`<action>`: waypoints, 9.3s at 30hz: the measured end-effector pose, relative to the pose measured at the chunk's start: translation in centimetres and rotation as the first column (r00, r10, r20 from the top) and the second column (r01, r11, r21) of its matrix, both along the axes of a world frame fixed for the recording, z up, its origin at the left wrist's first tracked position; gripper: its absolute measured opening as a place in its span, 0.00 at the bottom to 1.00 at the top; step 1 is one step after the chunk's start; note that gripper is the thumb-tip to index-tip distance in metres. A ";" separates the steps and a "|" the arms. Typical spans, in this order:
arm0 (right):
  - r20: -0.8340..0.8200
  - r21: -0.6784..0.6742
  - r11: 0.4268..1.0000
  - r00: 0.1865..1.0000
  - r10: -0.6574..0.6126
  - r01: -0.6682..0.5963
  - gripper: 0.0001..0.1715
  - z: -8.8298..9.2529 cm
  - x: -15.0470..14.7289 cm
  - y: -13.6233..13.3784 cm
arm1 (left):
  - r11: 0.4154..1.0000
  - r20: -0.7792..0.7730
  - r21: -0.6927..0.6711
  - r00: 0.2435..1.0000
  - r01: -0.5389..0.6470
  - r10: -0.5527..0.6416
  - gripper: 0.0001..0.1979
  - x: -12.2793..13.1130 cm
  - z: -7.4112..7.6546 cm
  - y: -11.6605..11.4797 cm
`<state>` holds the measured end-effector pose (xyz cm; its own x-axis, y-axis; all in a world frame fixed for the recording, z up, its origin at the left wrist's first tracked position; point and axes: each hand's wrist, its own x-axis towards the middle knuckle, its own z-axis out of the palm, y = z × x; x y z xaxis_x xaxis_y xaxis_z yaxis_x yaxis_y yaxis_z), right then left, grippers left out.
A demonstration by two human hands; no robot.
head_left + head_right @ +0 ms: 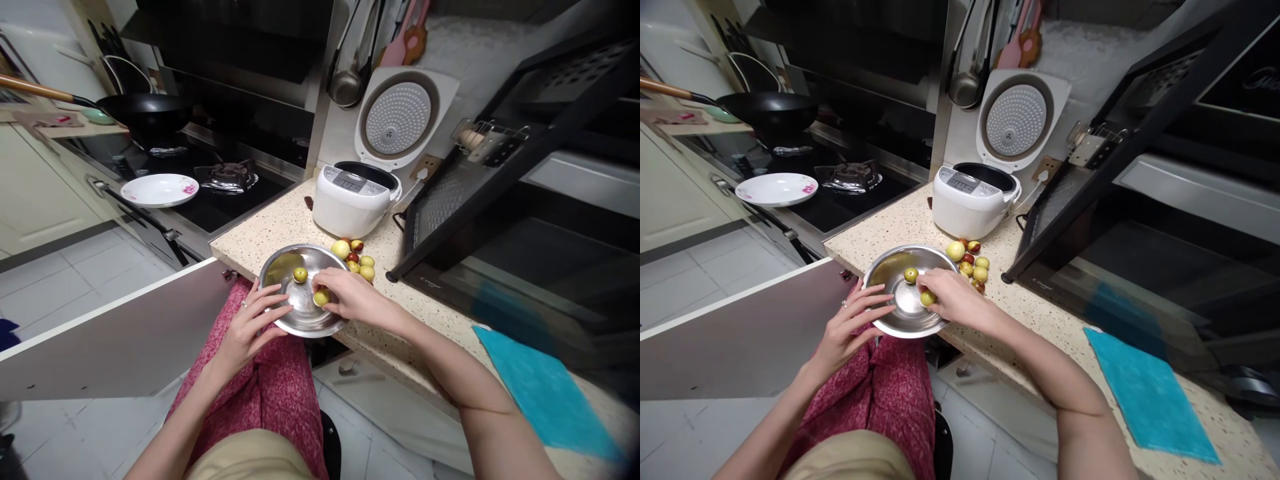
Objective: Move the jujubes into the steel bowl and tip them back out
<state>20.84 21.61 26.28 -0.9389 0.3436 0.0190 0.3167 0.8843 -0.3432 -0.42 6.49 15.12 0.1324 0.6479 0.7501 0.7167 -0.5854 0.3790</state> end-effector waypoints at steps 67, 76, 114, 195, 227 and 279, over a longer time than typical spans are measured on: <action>0.068 0.156 0.950 0.956 -0.285 0.272 0.08 5.3 4.9 2.4 | 1.000 0.026 -0.010 1.000 -0.003 0.003 0.17 0.0 -0.2 0.0; -0.151 -0.052 0.998 0.988 -0.043 0.035 0.19 0.7 0.3 -0.1 | 1.000 0.036 -0.014 0.999 -0.008 0.008 0.16 0.5 0.0 0.0; -0.145 0.203 0.819 0.844 -0.517 0.537 0.16 -0.6 5.1 12.6 | 1.000 0.017 0.001 1.000 -0.020 0.020 0.15 0.6 0.0 0.0; 0.093 0.204 0.978 0.994 -0.062 0.042 0.21 -0.8 -5.5 1.8 | 0.998 0.223 -0.014 0.973 -0.054 0.056 0.19 -0.2 -1.3 0.6; -0.070 0.167 0.917 0.932 -0.354 0.361 0.28 -2.7 4.3 13.0 | 0.981 0.131 -0.075 0.974 -0.178 0.187 0.24 0.3 -1.6 0.5; -0.369 -0.287 0.949 0.929 0.017 -0.132 0.14 -1.8 -2.7 0.8 | 0.978 0.127 -0.158 0.980 -0.134 0.155 0.25 0.8 -1.0 0.2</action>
<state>18.16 22.43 24.45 -0.9111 0.3159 0.2647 0.0593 0.7361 -0.6743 0.35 6.65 14.09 -0.0686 0.7580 0.6487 0.7241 -0.4095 0.5550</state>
